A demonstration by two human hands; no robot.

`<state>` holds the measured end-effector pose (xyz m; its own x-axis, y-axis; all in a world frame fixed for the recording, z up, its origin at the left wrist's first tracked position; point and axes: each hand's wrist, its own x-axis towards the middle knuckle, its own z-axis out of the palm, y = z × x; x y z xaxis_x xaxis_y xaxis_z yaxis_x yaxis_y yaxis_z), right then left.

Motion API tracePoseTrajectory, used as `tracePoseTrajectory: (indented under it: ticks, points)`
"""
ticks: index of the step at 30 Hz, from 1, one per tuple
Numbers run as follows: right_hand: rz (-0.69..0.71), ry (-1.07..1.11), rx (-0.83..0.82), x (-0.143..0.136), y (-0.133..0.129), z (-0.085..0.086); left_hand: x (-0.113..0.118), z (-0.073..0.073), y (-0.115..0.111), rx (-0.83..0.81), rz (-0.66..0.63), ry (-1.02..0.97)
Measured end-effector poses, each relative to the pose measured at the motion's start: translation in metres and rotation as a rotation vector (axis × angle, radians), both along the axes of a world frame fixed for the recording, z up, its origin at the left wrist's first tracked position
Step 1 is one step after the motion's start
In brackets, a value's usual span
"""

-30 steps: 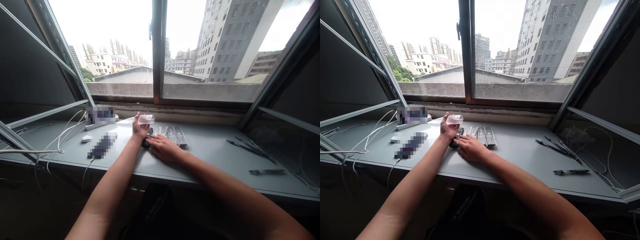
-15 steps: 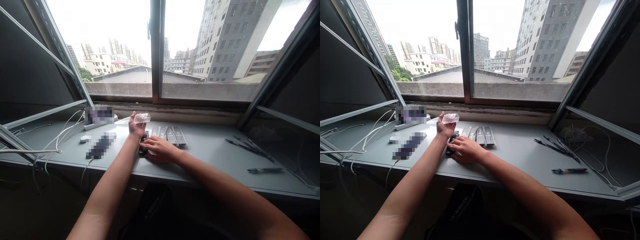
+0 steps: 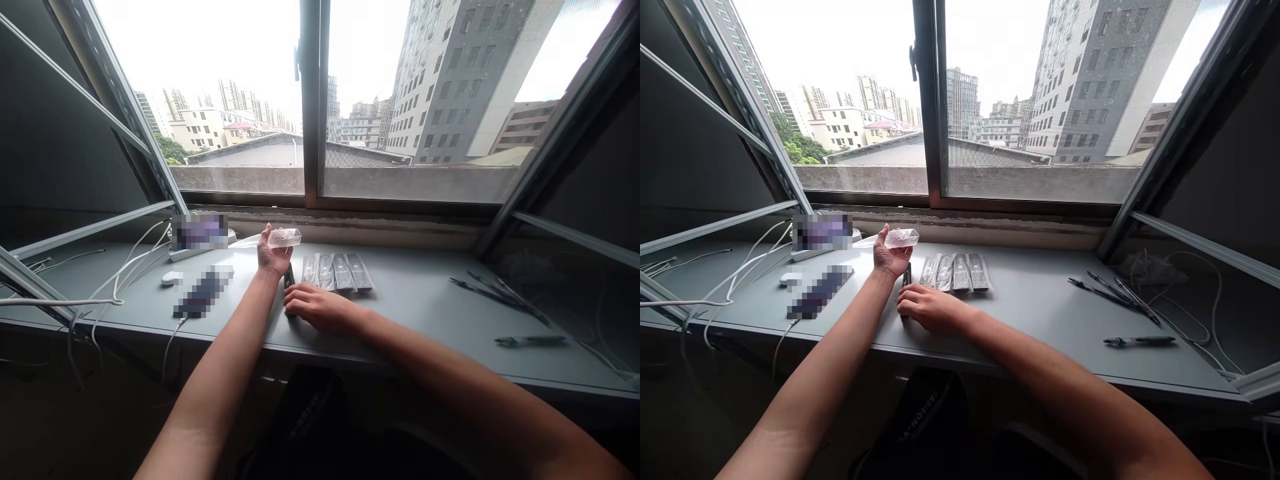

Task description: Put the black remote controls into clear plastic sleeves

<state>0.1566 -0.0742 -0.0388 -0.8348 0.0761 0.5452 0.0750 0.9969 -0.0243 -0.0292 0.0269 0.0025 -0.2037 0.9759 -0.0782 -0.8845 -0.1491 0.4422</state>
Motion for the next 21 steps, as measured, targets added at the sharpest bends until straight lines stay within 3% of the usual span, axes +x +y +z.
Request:
tracePoseTrajectory:
  ticks: [8,14,21]
  points:
    - [-0.015,-0.041,-0.045,-0.004,-0.006,0.002,0.001,-0.001,-0.001,-0.014,-0.001,-0.014]
    - [-0.163,0.126,0.0,-0.002,-0.001,0.001,-0.003,0.004,-0.004,0.071,0.022,-0.065]
    - [-0.256,0.323,-0.196,0.018,0.012,0.011,-0.009,0.006,-0.008,0.148,0.035,-0.133]
